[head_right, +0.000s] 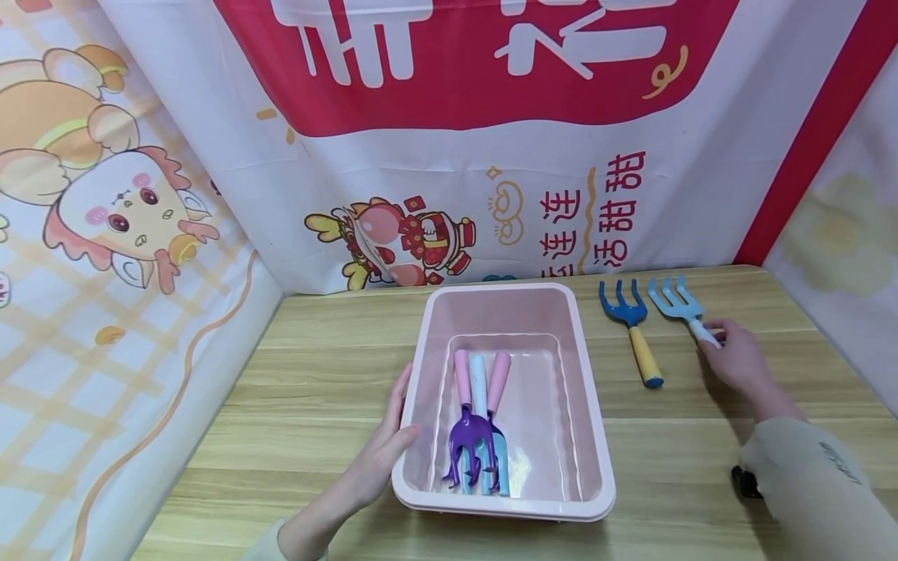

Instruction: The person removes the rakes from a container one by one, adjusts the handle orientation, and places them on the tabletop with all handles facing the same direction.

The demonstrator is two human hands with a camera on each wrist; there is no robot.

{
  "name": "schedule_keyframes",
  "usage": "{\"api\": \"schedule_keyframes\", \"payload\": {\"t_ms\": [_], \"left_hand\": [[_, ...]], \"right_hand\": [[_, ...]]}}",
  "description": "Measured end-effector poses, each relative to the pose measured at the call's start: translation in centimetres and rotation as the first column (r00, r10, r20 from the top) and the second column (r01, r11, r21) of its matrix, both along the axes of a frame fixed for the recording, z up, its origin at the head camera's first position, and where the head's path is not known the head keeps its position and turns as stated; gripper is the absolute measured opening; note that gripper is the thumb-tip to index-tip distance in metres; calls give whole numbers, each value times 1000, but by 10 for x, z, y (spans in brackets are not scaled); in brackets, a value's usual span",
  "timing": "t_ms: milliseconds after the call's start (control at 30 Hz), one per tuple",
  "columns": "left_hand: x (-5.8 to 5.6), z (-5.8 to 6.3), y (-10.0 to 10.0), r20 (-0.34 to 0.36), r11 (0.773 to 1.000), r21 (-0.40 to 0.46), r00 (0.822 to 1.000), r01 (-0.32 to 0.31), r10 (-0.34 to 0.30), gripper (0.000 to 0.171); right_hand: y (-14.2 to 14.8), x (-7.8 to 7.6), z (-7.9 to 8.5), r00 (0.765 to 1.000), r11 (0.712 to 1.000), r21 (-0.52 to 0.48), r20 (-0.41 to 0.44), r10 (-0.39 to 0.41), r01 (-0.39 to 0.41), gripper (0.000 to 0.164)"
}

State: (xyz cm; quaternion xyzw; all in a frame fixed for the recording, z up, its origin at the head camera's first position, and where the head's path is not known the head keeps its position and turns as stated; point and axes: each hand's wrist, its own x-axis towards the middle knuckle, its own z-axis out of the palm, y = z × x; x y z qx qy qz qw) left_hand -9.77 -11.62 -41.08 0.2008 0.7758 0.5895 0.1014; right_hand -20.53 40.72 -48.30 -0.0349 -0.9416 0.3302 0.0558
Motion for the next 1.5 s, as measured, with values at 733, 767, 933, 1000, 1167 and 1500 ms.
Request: {"api": "schedule_keyframes", "payload": {"t_ms": [733,767,933,1000,1167,1500], "left_hand": [[0,0,0,4,1000,15,1000,6,-6,76],[0,1,0,8,1000,18,1000,7,-7,76],[0,2,-1,13,999,30,1000,13,-13,75],[-1,3,-1,8,999,29,1000,16,-16,75],[-2,3,-2,-4,999,27,1000,21,-21,76],[-3,2,-4,-12,999,27,999,31,-31,78]], "right_hand": [[-7,-5,1,989,995,44,116,-97,92,60],[-8,-4,4,991,996,25,102,-88,86,60],[-14,-2,25,999,998,-53,-6,-44,44,58],[-18,-1,36,998,998,-55,-52,-27,24,55],[-37,2,64,992,999,-39,-125,29,-34,50],[-89,8,120,986,988,-3,-62,152,-153,57]]}}
